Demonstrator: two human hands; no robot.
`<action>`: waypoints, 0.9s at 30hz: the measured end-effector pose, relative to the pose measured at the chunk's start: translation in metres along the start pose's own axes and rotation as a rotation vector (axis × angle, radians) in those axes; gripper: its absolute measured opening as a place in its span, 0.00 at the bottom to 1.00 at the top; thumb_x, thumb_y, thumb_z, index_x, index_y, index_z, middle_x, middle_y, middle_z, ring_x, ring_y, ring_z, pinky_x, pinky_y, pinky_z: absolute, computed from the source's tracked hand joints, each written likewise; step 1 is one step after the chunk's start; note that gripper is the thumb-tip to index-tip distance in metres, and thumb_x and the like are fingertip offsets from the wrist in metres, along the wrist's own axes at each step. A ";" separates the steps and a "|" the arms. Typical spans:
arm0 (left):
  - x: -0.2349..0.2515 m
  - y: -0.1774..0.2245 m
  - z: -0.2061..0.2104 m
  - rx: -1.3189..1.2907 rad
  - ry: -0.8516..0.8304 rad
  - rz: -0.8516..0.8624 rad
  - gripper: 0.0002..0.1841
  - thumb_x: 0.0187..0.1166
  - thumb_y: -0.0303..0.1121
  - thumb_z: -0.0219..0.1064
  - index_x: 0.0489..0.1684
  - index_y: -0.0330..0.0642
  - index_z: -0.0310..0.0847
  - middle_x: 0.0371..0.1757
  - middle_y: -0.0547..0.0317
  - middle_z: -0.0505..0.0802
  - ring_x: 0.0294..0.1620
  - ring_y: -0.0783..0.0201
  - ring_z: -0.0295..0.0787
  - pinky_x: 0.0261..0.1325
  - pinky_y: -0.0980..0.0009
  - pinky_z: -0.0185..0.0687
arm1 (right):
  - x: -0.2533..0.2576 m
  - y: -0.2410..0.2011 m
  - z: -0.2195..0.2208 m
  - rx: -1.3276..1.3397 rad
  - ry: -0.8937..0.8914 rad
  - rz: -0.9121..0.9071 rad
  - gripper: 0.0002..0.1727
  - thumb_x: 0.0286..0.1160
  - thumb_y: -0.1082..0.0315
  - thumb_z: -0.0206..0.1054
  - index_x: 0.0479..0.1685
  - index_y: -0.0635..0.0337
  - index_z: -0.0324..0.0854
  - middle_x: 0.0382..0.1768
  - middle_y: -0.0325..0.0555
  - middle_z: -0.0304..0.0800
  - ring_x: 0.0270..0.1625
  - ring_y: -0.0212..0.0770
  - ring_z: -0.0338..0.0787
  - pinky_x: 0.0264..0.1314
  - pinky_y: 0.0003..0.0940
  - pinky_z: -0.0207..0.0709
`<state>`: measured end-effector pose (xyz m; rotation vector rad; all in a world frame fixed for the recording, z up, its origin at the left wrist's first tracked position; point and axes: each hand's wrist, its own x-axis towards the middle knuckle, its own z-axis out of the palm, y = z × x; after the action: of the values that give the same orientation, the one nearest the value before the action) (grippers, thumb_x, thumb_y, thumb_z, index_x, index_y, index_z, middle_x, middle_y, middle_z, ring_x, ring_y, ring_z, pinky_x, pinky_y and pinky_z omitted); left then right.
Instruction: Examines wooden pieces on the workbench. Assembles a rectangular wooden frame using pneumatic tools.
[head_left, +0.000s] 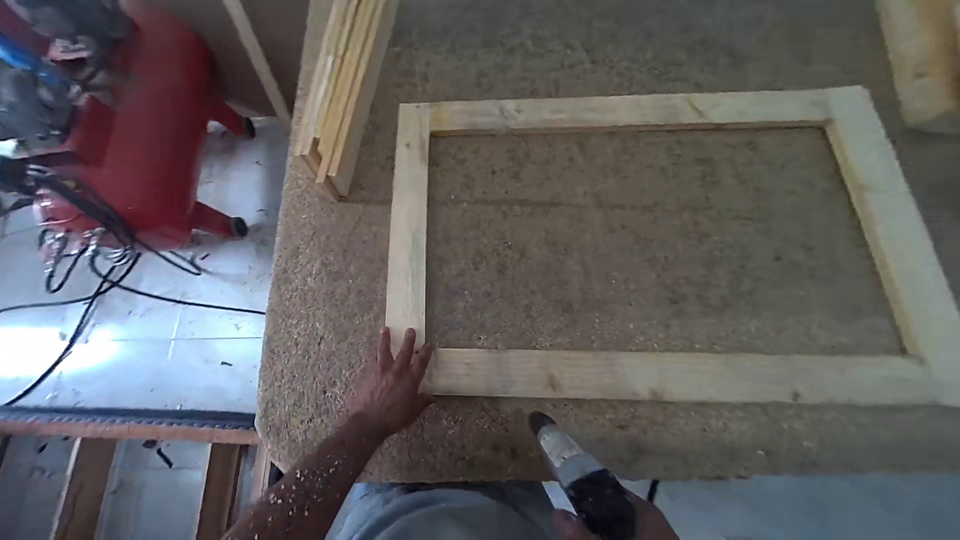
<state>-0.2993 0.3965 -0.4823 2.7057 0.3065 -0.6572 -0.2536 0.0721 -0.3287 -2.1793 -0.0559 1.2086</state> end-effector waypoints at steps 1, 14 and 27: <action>0.001 -0.001 0.003 -0.015 0.020 0.006 0.43 0.73 0.63 0.69 0.91 0.62 0.63 0.97 0.46 0.53 0.94 0.25 0.37 0.82 0.30 0.61 | 0.003 -0.011 0.020 0.052 0.037 -0.014 0.30 0.64 0.48 0.81 0.56 0.64 0.85 0.34 0.48 0.93 0.36 0.42 0.92 0.48 0.47 0.87; 0.003 -0.030 -0.018 0.077 -0.015 0.198 0.41 0.72 0.65 0.70 0.84 0.53 0.73 0.93 0.47 0.64 0.91 0.25 0.52 0.80 0.28 0.61 | 0.088 -0.085 0.123 0.176 0.040 0.137 0.19 0.74 0.52 0.68 0.52 0.56 0.84 0.28 0.39 0.85 0.25 0.37 0.84 0.33 0.40 0.84; 0.154 -0.042 -0.057 0.393 -0.268 1.294 0.44 0.64 0.70 0.73 0.87 0.76 0.68 0.95 0.57 0.60 0.96 0.42 0.44 0.93 0.34 0.40 | 0.088 -0.087 0.142 0.250 0.144 0.215 0.21 0.70 0.54 0.72 0.55 0.58 0.84 0.32 0.39 0.89 0.28 0.36 0.88 0.35 0.39 0.87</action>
<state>-0.1539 0.4763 -0.5197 2.3548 -1.6111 -0.6310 -0.2902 0.2422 -0.4002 -2.0816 0.3794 1.1022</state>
